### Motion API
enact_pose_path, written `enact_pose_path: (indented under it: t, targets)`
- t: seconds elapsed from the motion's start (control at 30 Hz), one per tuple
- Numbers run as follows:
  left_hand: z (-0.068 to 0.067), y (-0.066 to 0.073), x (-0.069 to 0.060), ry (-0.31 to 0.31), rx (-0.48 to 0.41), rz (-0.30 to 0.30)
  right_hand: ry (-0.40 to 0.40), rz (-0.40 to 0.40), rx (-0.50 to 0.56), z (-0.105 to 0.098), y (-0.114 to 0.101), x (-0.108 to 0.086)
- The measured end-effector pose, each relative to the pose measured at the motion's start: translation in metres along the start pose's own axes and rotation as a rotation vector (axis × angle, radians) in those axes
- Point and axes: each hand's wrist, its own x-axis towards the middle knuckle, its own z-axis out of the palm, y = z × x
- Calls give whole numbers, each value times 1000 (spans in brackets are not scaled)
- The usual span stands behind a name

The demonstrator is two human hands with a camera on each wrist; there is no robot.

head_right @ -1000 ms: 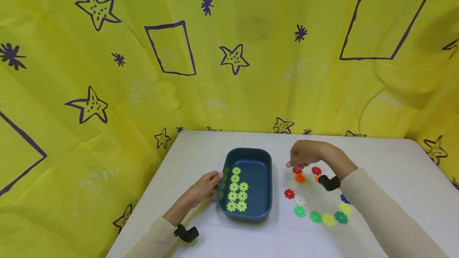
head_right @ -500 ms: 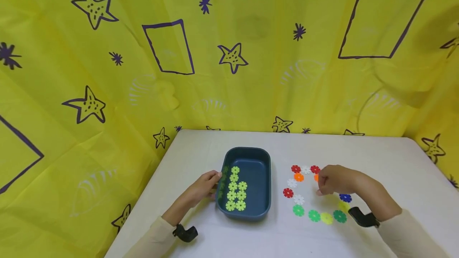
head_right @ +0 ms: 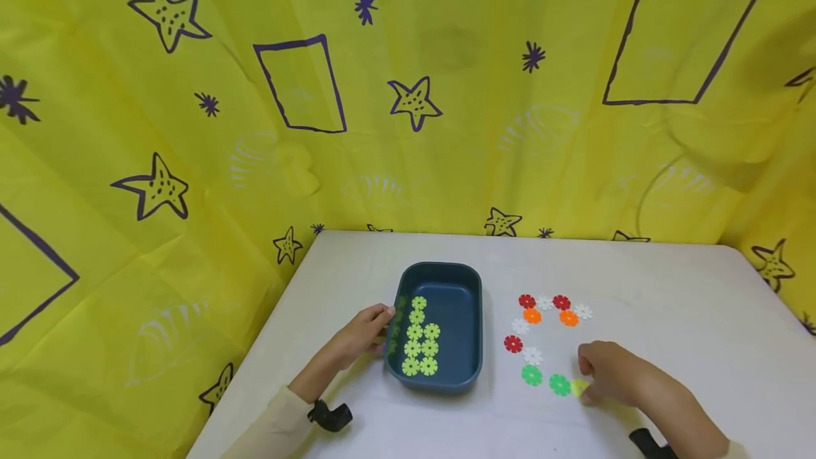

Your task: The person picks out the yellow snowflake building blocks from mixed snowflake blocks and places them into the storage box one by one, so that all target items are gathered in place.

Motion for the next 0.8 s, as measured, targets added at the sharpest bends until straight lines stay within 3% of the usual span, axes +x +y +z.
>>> enact_pose_path:
  t: [0.23, 0.5, 0.8]
  targets:
    - [0, 1, -1, 5, 4, -3, 40, -25, -46, 9, 3, 1]
    - [0, 0, -1, 1, -3, -4, -4, -31, 101, 7, 10, 1]
    - [1, 2, -2, 3, 2, -3, -15, -203, 156, 2, 25, 3]
